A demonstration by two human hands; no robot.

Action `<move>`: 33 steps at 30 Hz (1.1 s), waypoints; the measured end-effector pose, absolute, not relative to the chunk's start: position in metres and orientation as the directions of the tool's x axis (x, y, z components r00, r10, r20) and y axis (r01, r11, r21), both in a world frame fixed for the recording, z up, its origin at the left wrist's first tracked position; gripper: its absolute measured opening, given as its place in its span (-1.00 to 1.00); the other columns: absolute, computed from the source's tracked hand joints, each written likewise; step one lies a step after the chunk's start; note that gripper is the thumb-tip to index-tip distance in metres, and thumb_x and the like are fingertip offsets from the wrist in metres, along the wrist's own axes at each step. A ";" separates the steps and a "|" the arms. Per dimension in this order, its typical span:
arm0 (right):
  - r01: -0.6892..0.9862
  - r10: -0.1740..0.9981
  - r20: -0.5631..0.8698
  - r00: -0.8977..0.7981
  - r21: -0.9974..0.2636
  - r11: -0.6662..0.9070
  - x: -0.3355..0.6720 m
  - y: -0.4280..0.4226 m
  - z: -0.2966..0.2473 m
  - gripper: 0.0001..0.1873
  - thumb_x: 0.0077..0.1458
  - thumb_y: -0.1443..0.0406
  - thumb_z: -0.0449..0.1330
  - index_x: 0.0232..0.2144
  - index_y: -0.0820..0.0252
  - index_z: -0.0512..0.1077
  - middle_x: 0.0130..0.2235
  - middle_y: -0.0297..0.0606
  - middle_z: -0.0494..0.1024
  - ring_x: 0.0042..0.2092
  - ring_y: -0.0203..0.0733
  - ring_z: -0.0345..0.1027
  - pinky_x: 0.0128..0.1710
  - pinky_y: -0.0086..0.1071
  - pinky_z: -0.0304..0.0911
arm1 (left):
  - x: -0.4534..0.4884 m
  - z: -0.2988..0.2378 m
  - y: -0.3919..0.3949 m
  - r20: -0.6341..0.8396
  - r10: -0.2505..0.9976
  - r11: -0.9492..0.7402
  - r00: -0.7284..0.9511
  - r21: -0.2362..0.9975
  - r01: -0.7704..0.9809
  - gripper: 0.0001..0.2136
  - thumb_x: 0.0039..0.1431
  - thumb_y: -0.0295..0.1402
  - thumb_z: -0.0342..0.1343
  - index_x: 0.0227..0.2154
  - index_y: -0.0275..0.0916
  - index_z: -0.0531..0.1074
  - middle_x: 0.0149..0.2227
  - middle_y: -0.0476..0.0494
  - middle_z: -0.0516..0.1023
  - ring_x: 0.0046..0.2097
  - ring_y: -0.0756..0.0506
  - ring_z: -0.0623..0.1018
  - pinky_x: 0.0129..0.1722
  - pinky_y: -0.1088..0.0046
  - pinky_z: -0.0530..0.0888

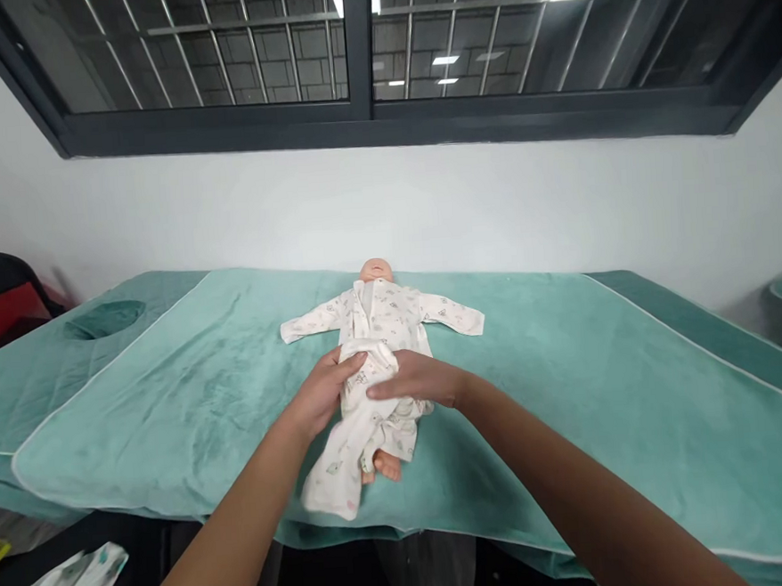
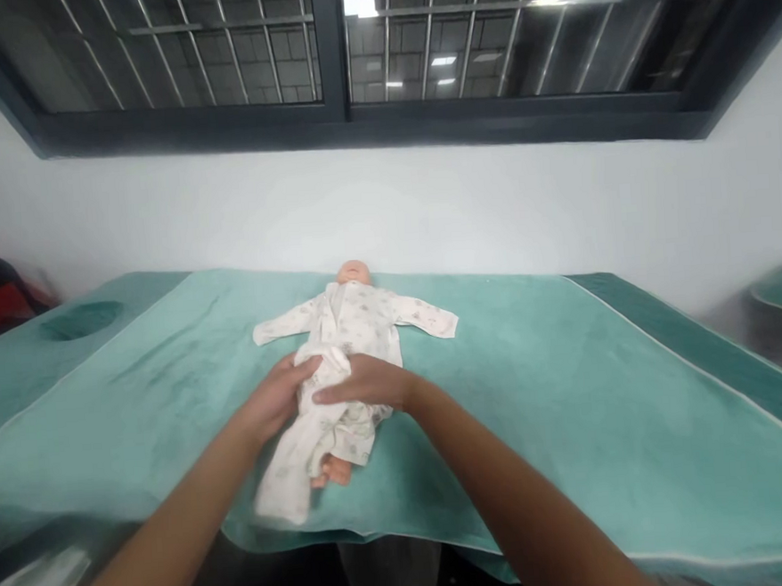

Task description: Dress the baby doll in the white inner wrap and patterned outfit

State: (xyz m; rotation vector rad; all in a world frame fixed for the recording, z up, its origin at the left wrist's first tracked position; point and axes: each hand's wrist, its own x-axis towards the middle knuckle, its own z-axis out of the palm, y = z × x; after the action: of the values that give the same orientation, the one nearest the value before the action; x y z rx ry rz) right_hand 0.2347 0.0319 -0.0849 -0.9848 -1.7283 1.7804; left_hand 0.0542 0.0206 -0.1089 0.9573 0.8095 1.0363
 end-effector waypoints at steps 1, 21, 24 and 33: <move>0.219 0.715 -0.205 -0.669 -0.973 -0.073 0.236 0.031 -0.084 -0.50 -0.18 0.16 0.44 -0.13 0.14 0.54 -0.13 -0.24 0.60 -0.08 -0.05 0.46 -0.08 -0.24 0.35 | 0.056 -0.112 0.021 -0.107 0.955 0.205 0.275 0.911 -0.357 -0.55 -0.03 -0.18 0.34 -0.10 -0.32 0.50 -0.22 -0.26 0.63 -0.22 -0.18 0.60 -0.23 0.39 0.49; 0.076 0.717 -0.195 -0.670 -0.978 -0.196 0.228 0.026 -0.092 -0.44 -0.17 0.14 0.45 -0.06 0.12 0.51 -0.08 -0.20 0.59 -0.02 -0.04 0.45 0.02 -0.18 0.32 | 0.062 -0.120 0.006 -0.170 0.964 0.247 0.205 0.857 -0.451 -0.49 0.08 -0.03 0.22 -0.02 -0.29 0.46 -0.16 -0.29 0.61 -0.19 -0.20 0.60 -0.20 0.33 0.52; -0.110 0.811 -0.150 -0.566 -0.961 -0.255 0.225 0.026 -0.100 -0.48 -0.06 0.05 0.36 -0.09 0.20 0.51 -0.13 -0.13 0.61 -0.13 -0.07 0.50 -0.05 -0.20 0.36 | 0.051 -0.120 0.000 -0.194 0.928 0.310 0.319 0.877 -0.368 -0.49 -0.02 -0.04 0.30 -0.10 -0.34 0.51 -0.24 -0.31 0.62 -0.27 -0.21 0.61 -0.29 0.35 0.51; -0.003 0.742 -0.183 -0.645 -0.970 -0.242 0.229 0.021 -0.101 -0.49 -0.07 0.06 0.38 -0.09 0.18 0.52 -0.14 -0.18 0.61 -0.09 -0.09 0.48 -0.06 -0.25 0.35 | 0.055 -0.121 -0.001 -0.142 0.969 0.225 0.201 0.839 -0.495 -0.48 0.01 -0.13 0.30 0.00 -0.30 0.44 -0.16 -0.27 0.62 -0.15 -0.22 0.60 -0.16 0.34 0.50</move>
State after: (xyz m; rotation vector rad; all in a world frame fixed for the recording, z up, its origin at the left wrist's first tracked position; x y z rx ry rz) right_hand 0.2292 0.0214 -0.1009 -0.8970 -1.5103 1.9359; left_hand 0.0553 -0.0009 -0.1213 0.7483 0.7879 1.1684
